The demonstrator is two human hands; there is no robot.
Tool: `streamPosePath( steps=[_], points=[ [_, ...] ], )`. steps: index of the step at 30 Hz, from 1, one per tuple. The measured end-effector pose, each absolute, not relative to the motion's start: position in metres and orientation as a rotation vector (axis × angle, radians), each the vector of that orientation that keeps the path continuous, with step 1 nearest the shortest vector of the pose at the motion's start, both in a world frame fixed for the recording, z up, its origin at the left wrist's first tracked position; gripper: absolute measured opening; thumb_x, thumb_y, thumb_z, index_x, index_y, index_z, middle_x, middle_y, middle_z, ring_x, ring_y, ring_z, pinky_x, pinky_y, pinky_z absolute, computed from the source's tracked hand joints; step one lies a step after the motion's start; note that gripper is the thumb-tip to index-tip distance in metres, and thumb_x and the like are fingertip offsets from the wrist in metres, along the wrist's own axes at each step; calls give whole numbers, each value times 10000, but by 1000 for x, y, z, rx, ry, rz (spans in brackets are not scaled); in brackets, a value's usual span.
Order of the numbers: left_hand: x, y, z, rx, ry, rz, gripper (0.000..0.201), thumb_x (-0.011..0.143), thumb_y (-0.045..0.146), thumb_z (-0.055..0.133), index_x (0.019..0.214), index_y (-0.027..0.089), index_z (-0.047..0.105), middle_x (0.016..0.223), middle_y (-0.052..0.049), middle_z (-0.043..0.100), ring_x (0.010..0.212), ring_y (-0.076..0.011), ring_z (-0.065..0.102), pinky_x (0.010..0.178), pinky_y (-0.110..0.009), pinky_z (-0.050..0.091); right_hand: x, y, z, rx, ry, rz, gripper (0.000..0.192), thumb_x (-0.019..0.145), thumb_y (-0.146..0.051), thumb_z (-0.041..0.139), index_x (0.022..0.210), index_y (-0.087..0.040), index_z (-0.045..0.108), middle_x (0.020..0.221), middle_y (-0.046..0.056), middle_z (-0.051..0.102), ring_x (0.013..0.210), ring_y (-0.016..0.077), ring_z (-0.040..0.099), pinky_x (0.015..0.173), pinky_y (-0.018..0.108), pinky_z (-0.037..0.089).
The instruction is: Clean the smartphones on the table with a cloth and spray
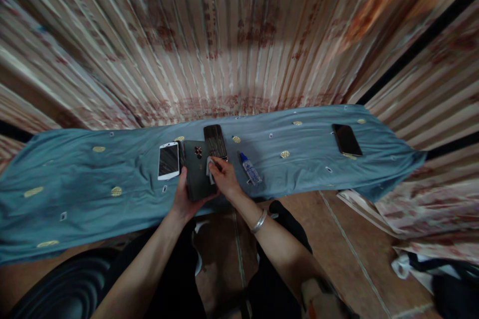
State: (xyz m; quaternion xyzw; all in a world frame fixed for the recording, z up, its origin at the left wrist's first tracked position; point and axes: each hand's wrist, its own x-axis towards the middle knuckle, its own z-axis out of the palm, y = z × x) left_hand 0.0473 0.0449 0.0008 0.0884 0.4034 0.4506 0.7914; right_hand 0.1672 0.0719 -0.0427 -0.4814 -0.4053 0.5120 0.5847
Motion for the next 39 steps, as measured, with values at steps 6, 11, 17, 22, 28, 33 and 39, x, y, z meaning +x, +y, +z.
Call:
streamPosePath(
  steps=[6, 11, 17, 22, 28, 33, 39],
  points=[
    [51, 43, 0, 175, 887, 1022, 417, 945, 470, 414, 1115, 191, 673, 885, -58, 747, 772, -202, 693, 849, -445, 545, 165, 70, -48, -1136, -1003, 1183, 298, 750, -386, 680, 996, -226, 733, 938, -8, 748, 883, 173, 681, 870, 319, 530],
    [50, 46, -5, 161, 886, 1073, 368, 903, 456, 501, 1005, 160, 693, 863, -62, 739, 935, -231, 696, 886, -376, 537, 153, 62, -52, -1129, -1244, 1079, 289, 830, -311, 593, 1071, -214, 718, 1078, 30, 733, 1028, 197, 663, 967, 349, 499],
    [45, 51, -12, 154, 888, 1140, 334, 843, 445, 590, 977, 159, 700, 920, -55, 744, 1012, -222, 681, 928, -339, 525, 143, 50, -50, -1134, -1427, 867, 347, 877, -199, 506, 1178, -231, 676, 1281, 59, 650, 1233, 197, 573, 1108, 374, 404],
    [51, 54, -15, 203, 865, 1230, 239, 827, 319, 623, 963, 139, 701, 993, -60, 745, 1108, -200, 644, 1027, -310, 463, 150, 46, -45, -1136, -1537, 778, 399, 900, -156, 458, 1243, -247, 641, 1315, 54, 629, 1252, 172, 560, 1110, 361, 414],
    [55, 53, -18, 261, 852, 1207, 248, 784, 339, 664, 942, 154, 708, 1046, -70, 738, 1170, -213, 612, 1066, -323, 434, 153, 40, -35, -1099, -1600, 661, 420, 918, -154, 433, 1286, -246, 614, 1335, 71, 612, 1274, 178, 535, 1117, 380, 406],
    [55, 53, -24, 473, 918, 1206, 389, 663, 439, 755, 926, 155, 713, 993, -67, 740, 1080, -241, 649, 975, -343, 495, 158, 43, -31, -1080, -1470, 766, 354, 911, -213, 469, 1203, -236, 668, 1226, 58, 683, 1163, 187, 615, 1045, 357, 463],
    [44, 60, -35, 973, 1190, 1205, 641, 595, 440, 794, 1163, 185, 640, 984, -51, 721, 1014, -242, 658, 942, -380, 492, 178, 58, -20, -1100, -1221, 1011, 296, 871, -376, 556, 1059, -227, 730, 929, 18, 742, 824, 180, 674, 772, 306, 546]
  ],
)
